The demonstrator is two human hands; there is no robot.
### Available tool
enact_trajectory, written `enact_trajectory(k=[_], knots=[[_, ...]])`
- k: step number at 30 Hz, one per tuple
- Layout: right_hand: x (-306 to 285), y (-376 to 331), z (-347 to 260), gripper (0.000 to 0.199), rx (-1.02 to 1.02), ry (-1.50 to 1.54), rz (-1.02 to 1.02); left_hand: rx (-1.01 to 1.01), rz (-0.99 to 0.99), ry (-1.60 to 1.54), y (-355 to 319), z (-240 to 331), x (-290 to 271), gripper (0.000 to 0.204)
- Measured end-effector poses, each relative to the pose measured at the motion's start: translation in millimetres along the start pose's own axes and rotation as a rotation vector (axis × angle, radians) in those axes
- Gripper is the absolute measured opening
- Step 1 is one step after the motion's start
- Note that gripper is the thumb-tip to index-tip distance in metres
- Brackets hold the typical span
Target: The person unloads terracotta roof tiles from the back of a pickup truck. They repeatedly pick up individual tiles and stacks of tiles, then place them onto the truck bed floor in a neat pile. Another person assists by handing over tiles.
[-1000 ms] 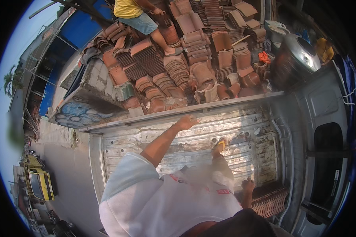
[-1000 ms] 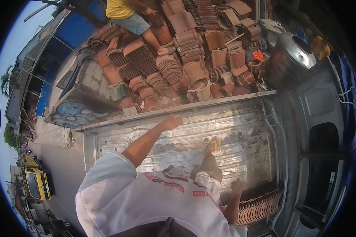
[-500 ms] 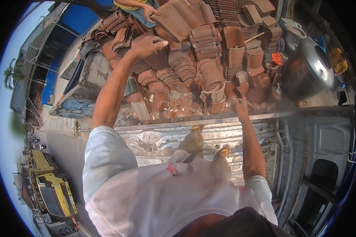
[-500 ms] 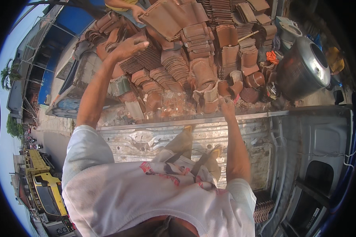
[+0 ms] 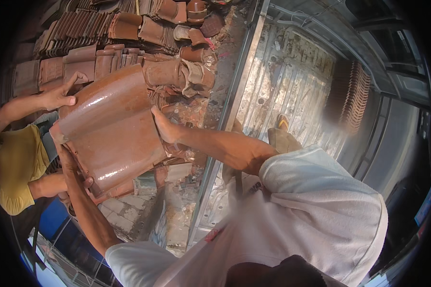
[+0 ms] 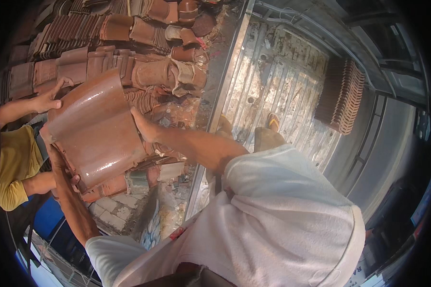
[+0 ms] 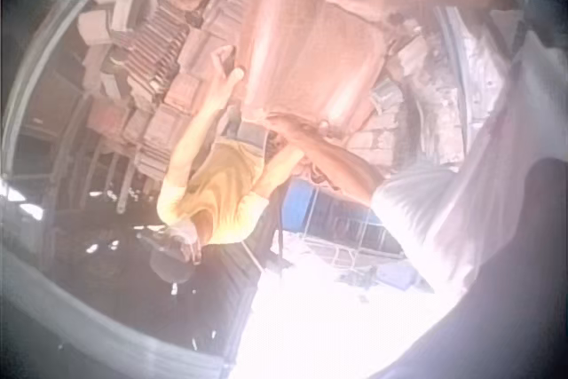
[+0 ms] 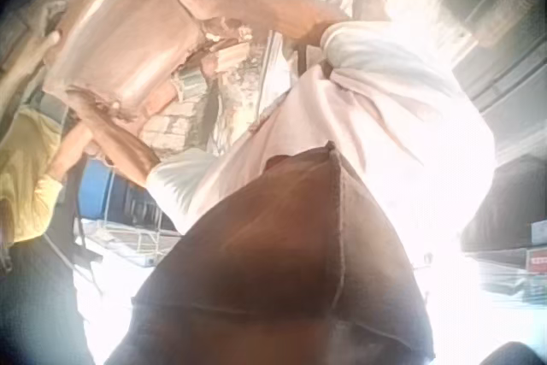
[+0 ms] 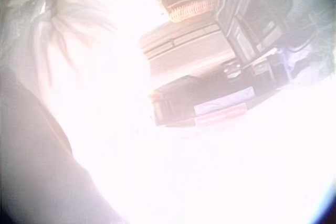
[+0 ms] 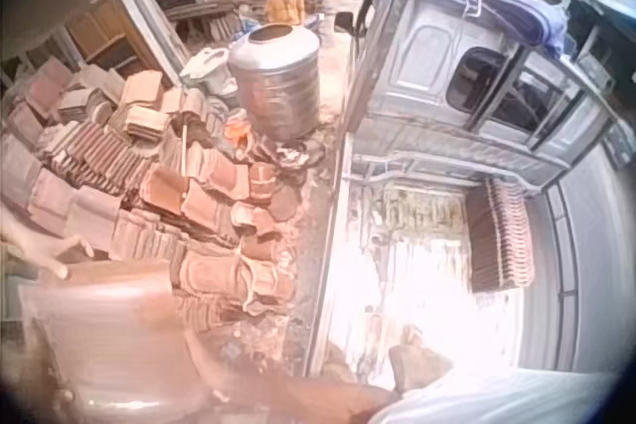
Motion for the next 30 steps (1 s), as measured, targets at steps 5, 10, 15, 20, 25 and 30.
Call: enact_trajectory(k=[5,10,15,20,25,30], knots=[[-5.8,-94.8,-54.8,0.080,-0.061,-0.175,0.305,0.129,-0.012,0.013,-42.6,-41.3,32.0,0.072],[-89.2,-231.3,-85.7,0.083,-0.043,-0.208,0.498,0.175,-0.065,0.167,-121.6,-135.2,183.7,0.086],[-146.3,-419.6,-105.7,0.080,-0.134,-0.349,0.807,-0.105,-0.678,0.033,-199.3,-222.6,330.9,0.085],[-171.2,-614.3,-65.6,0.074,-0.174,-0.239,0.998,0.003,-1.119,0.370,-297.2,-235.9,473.3,0.075],[-190.2,-749.2,-29.2,0.069,-0.281,-0.122,1.039,-0.305,-1.423,0.419,-397.1,-271.7,555.7,0.073],[-226.2,-846.7,-27.5,0.062,-0.234,0.090,0.991,-0.498,-1.484,0.439,-470.4,-306.9,612.0,0.074]])
Point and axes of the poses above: each hand's wrist, its own y-axis towards the middle knuckle, its own x-axis out of the palm, z = x × y, the point moved 4 cm from there along y, towards the middle knuckle, and after that the axes turned 2 degrees about y, right-handed, at the moved point
